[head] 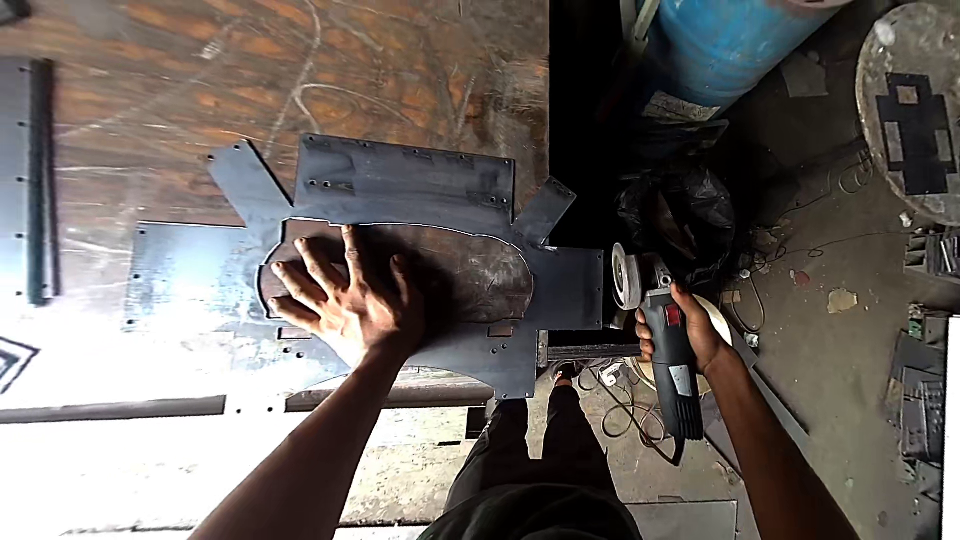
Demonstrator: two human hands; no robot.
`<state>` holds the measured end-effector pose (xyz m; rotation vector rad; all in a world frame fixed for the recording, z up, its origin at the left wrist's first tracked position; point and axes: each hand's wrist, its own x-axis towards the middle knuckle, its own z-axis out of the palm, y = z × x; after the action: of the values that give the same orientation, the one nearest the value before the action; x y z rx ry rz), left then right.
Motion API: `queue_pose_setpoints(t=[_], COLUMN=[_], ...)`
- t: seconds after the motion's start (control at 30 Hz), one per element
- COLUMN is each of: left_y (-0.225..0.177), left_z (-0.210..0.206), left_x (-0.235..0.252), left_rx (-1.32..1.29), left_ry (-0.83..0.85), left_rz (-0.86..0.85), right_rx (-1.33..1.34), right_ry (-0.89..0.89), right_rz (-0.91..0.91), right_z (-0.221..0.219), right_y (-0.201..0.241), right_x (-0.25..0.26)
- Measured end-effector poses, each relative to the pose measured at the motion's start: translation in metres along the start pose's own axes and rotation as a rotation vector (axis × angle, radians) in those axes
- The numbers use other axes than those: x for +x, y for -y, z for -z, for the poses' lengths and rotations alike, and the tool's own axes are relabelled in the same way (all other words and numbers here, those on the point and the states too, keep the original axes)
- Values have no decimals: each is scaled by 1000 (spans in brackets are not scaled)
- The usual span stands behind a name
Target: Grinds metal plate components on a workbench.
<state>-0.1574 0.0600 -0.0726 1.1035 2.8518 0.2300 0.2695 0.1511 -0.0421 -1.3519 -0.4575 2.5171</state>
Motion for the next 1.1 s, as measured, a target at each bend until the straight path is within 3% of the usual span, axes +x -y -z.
queue_pose_setpoints(t=[0.47,0.6,0.73,0.83,0.97,1.1], left_y=[2,2,2,1,1,0], left_z=[-2,-2,-1,-1,-3,0], left_x=[1,1,2,-2,2,0], left_rx=[24,21,13,-8,7,39], left_ry=[-1,17,19,17,2,-2], left_rz=[-22,-21,-22,-24,-18,-11], right_rx=[-108,-80,72,-18,-5,26], right_ry=[-43,-122,-57,-51,-121,-159], right_rz=[-55,-72,-85,-110,-84,-13], right_z=[-7,-11,-14,-11,-17,-21], right_y=[-10,-56,-114,-141,-144,-116], right_x=[-1,-20,-48,-75,-89,-63])
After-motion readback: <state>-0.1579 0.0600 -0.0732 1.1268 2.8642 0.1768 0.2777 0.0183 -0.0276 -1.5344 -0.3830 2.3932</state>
